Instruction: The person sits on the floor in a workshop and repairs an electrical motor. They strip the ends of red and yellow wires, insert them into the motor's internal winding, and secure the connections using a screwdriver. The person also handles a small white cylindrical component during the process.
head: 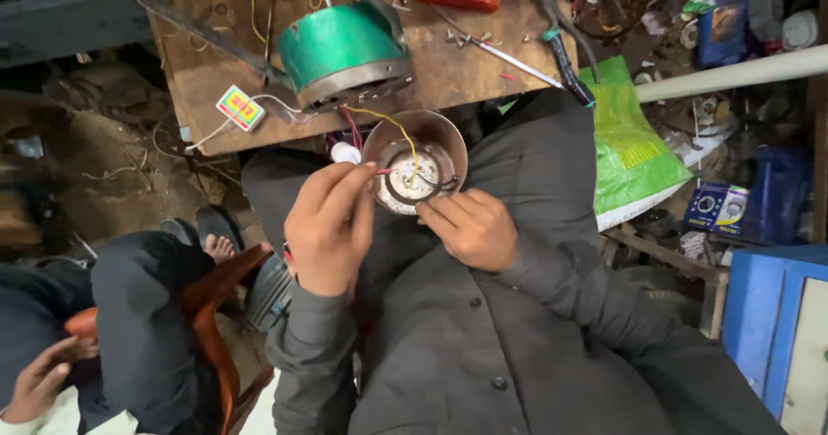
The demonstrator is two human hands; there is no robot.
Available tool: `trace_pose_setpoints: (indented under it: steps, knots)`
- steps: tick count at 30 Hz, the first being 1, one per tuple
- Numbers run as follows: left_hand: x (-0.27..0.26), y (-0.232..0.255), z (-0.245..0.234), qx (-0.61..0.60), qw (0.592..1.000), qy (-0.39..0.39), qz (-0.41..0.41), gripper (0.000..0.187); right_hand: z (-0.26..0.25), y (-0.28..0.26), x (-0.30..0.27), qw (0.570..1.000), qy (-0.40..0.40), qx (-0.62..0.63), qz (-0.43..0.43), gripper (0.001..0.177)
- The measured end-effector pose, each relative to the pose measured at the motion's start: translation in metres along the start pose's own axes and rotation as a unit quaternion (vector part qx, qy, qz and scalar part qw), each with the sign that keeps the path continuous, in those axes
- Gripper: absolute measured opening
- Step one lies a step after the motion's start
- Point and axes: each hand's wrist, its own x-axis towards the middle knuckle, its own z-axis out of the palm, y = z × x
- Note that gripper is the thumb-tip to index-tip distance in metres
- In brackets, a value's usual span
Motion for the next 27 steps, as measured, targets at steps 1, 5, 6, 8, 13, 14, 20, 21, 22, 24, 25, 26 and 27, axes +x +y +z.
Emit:
trace_pose_setpoints:
  steps: [1, 5, 6, 8, 13, 14, 20, 21, 22, 24, 25, 26, 27]
  knots:
    - [0.0, -0.002, 0.001, 0.025, 1.0, -0.01, 0.012, 0.023, 0.001, 0.003, -0.003, 1.0, -0.001, -0.002, -0.02, 0.026]
    - [0.0, -0.013, 0.006, 0.095, 0.994, -0.044, 0.035, 0.027, 0.009, 0.015, -0.013, 0.996, 0.028, 0.008, -0.083, 0.026]
    - [0.001, -0.015, 0.009, 0.104, 0.993, -0.052, 0.035, 0.028, 0.013, 0.017, -0.015, 0.995, 0.035, 0.005, -0.093, 0.025]
    - [0.003, -0.017, 0.015, 0.104, 0.992, -0.063, 0.043, 0.029, 0.02, 0.022, -0.019, 0.994, 0.041, -0.002, -0.106, 0.026]
    - [0.004, -0.01, 0.019, 0.037, 0.999, 0.003, -0.005, 0.021, 0.026, 0.031, -0.03, 0.993, 0.044, -0.02, -0.109, 0.028]
    - [0.003, -0.007, 0.017, -0.019, 0.999, 0.015, -0.043, 0.018, 0.025, 0.032, -0.031, 0.993, 0.046, -0.018, -0.106, 0.028]
    - [-0.004, -0.006, 0.021, -0.384, 0.89, 0.084, -0.232, 0.013, 0.025, 0.035, -0.035, 0.994, 0.035, -0.038, -0.099, 0.028]
    - [-0.006, -0.006, 0.024, -0.389, 0.887, 0.085, -0.235, 0.014, 0.025, 0.036, -0.036, 0.994, 0.034, -0.039, -0.098, 0.028]
    - [-0.008, -0.008, 0.026, -0.396, 0.881, 0.075, -0.248, 0.015, 0.026, 0.036, -0.035, 0.994, 0.034, -0.04, -0.099, 0.029]
    - [-0.011, -0.01, 0.032, -0.413, 0.867, 0.052, -0.272, 0.016, 0.026, 0.036, -0.036, 0.994, 0.03, -0.036, -0.101, 0.029]
    - [-0.011, -0.012, 0.033, -0.405, 0.871, 0.037, -0.276, 0.016, 0.026, 0.037, -0.036, 0.994, 0.029, -0.036, -0.101, 0.03]
    - [-0.012, -0.012, 0.034, -0.398, 0.873, 0.023, -0.282, 0.016, 0.026, 0.036, -0.037, 0.994, 0.025, -0.037, -0.099, 0.03]
    - [-0.013, -0.012, 0.034, -0.39, 0.875, 0.008, -0.287, 0.016, 0.026, 0.036, -0.038, 0.994, 0.021, -0.038, -0.098, 0.031]
